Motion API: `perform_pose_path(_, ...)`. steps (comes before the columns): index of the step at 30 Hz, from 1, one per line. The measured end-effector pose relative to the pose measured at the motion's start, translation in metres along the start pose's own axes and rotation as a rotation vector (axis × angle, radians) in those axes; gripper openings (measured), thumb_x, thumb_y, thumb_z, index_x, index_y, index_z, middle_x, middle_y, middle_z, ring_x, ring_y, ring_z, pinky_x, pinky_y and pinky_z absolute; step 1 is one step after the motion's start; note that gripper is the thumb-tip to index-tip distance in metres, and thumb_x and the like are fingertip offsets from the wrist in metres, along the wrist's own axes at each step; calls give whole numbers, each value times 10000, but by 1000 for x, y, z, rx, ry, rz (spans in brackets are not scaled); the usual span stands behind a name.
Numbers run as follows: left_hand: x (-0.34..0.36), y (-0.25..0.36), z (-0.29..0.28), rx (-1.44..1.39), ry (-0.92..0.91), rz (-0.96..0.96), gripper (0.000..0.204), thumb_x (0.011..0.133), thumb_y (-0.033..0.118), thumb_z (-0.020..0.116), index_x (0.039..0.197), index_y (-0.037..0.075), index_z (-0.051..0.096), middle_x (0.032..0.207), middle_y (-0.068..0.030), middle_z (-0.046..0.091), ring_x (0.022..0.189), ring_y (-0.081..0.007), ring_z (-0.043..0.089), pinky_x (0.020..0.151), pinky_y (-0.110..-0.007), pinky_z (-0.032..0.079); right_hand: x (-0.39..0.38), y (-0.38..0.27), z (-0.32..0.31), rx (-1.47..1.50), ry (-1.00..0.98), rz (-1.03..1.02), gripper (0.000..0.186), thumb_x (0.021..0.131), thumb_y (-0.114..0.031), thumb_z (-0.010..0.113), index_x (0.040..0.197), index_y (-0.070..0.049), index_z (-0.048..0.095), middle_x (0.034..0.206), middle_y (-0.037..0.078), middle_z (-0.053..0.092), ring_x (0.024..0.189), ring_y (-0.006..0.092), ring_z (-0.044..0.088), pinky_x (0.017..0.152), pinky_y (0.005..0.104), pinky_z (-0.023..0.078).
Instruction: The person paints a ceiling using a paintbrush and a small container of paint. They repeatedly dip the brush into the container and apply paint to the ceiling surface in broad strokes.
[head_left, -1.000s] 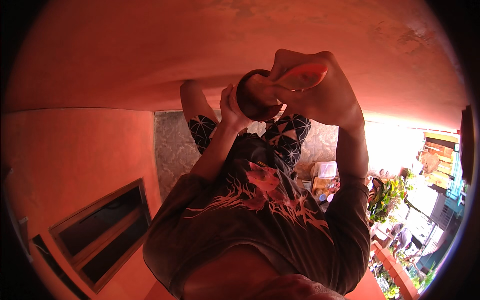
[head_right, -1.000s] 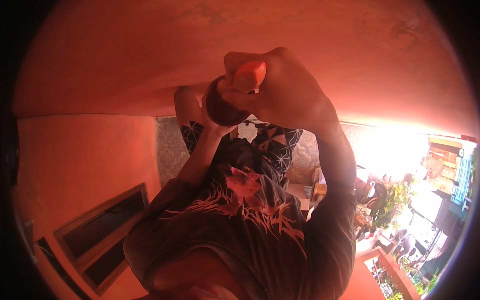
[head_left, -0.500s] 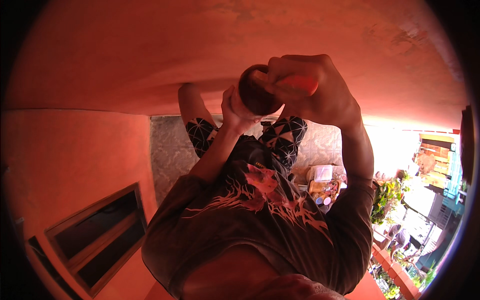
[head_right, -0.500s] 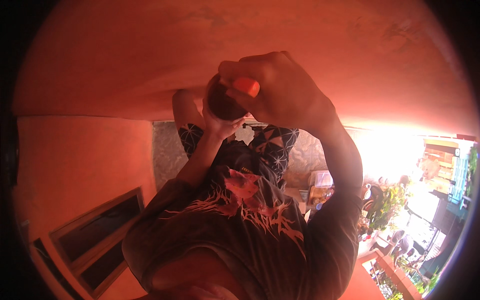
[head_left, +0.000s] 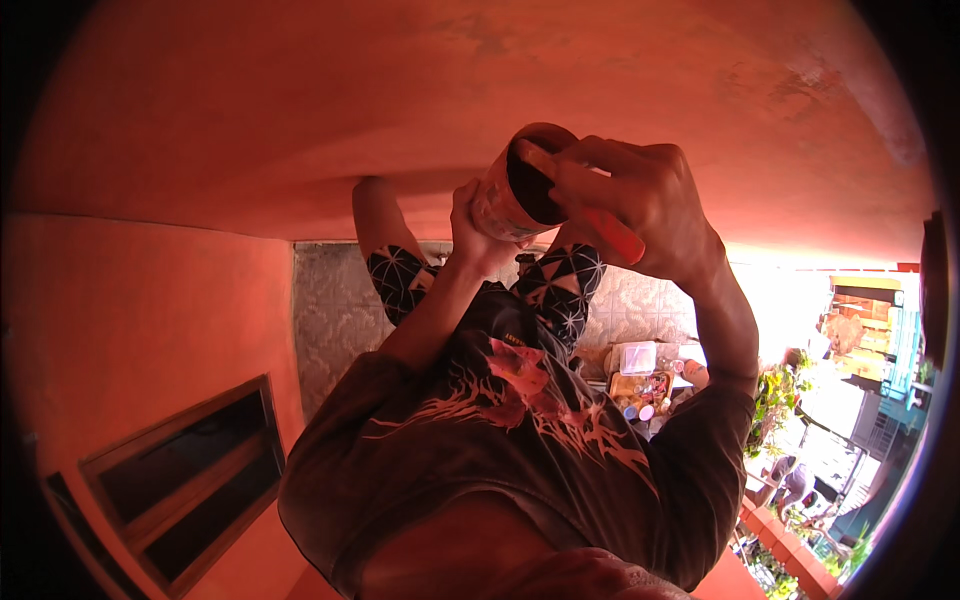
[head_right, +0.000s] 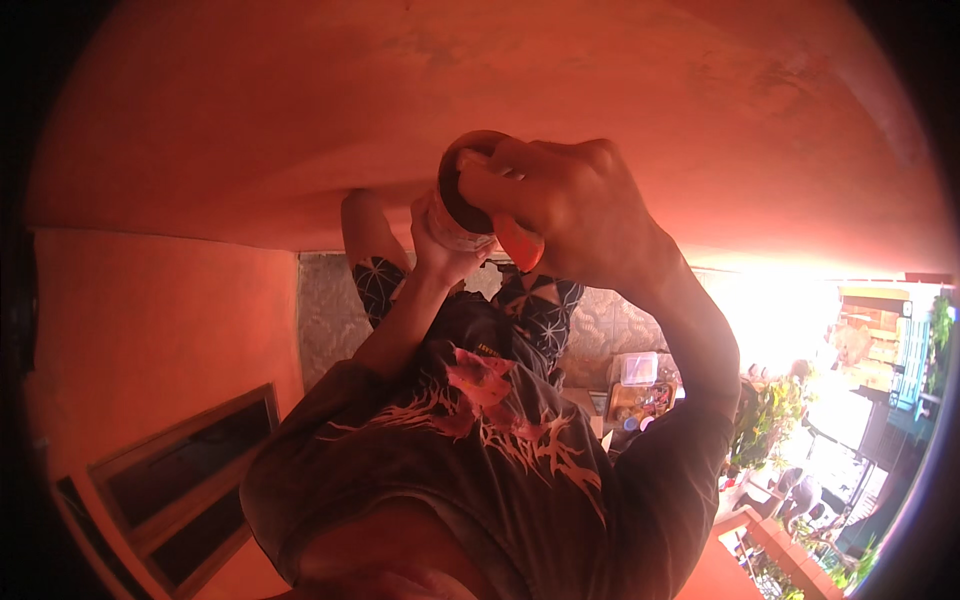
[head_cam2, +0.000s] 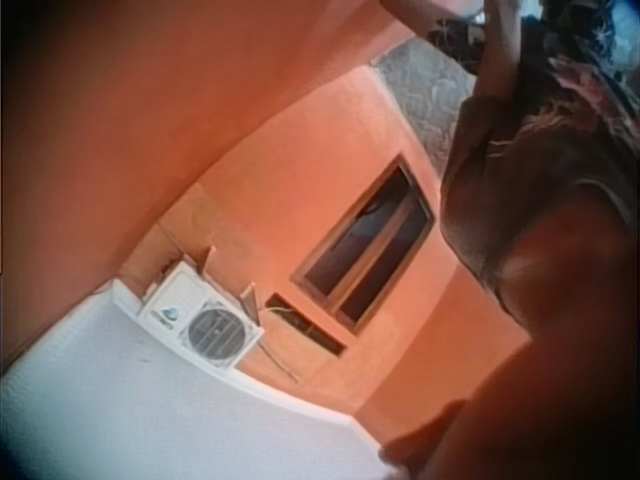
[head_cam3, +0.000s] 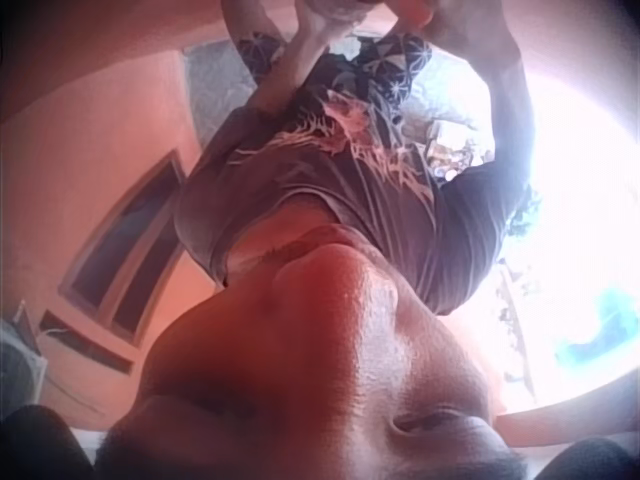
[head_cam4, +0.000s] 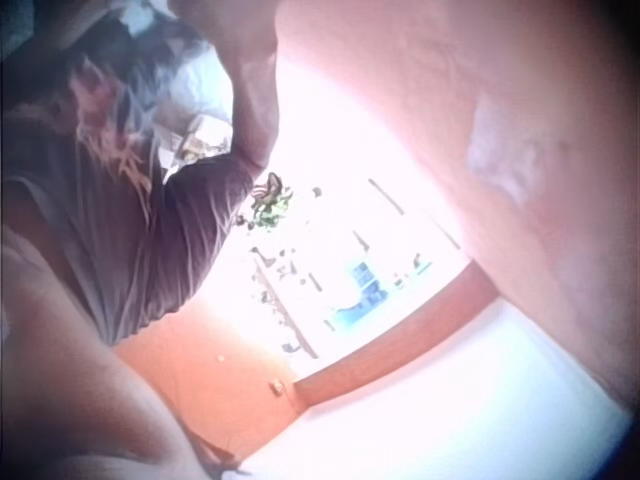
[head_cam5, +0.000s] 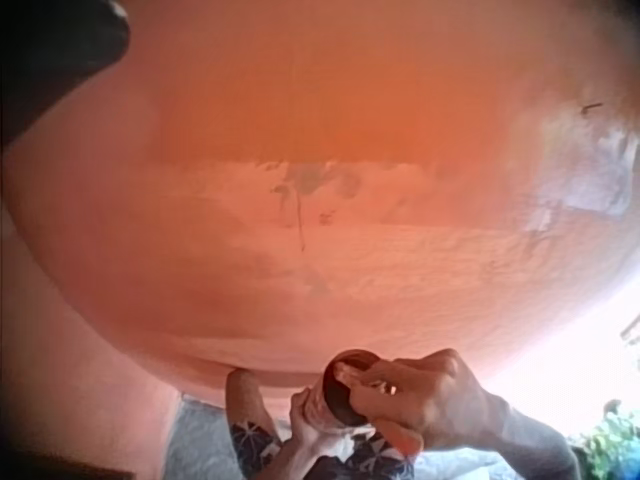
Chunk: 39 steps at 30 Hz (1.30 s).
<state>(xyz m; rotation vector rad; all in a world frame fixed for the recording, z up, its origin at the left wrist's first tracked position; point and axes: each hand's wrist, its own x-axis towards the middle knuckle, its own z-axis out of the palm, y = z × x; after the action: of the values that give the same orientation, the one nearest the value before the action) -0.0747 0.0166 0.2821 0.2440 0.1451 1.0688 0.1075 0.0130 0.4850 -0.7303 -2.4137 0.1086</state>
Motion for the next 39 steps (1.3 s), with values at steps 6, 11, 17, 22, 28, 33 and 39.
perform_pose_path(6,-1,1,10,-17,67,-24,661,947,579,342,1359,89,508,1228,-121,625,827,-227,663,513,-338,507,-3,-1,-5,-63,-23,-9,513,674,-114,832,1173,-89,714,891,67,698,669,246,676,558,350,526)
perform_pose_path(11,-4,0,0,31,0,-30,635,942,597,386,1320,111,539,1185,-96,637,884,-230,646,568,-345,496,-2,-5,-5,-13,13,38,249,721,-106,702,969,-118,687,901,57,700,700,262,696,553,363,539)
perform_pose_path(17,-4,0,-5,16,-53,-53,580,939,605,417,1261,156,594,1136,-54,658,965,-234,640,654,-353,499,0,-6,-5,-40,14,41,231,730,-109,697,961,-110,680,867,54,699,695,265,691,549,364,532)
perform_pose_path(22,-6,0,-3,22,27,-49,566,947,596,413,1255,159,599,1120,-46,662,950,-223,639,657,-360,495,2,-7,-13,-56,-8,61,294,697,-87,708,991,-104,689,837,53,690,685,263,680,535,362,518)
perform_pose_path(28,-5,0,-16,-1,-25,-57,575,950,595,407,1250,148,608,1130,-50,664,957,-224,638,680,-377,493,5,3,-21,15,-45,57,359,651,-62,741,1006,-94,707,813,51,677,646,242,652,511,362,479)
perform_pose_path(33,-7,-2,-13,-27,-47,-55,607,957,589,393,1314,135,579,1161,-64,663,978,-235,642,665,-378,497,-1,20,-21,358,-16,249,192,742,-78,784,926,-80,729,810,22,673,627,183,614,526,342,457)
perform_pose_path(39,-3,-1,-5,3,-105,-72,622,960,593,382,1326,127,570,1134,-81,672,952,-260,649,649,-390,499,9,23,-29,367,-159,107,233,764,-66,773,993,-108,761,778,43,676,731,202,621,662,355,494)
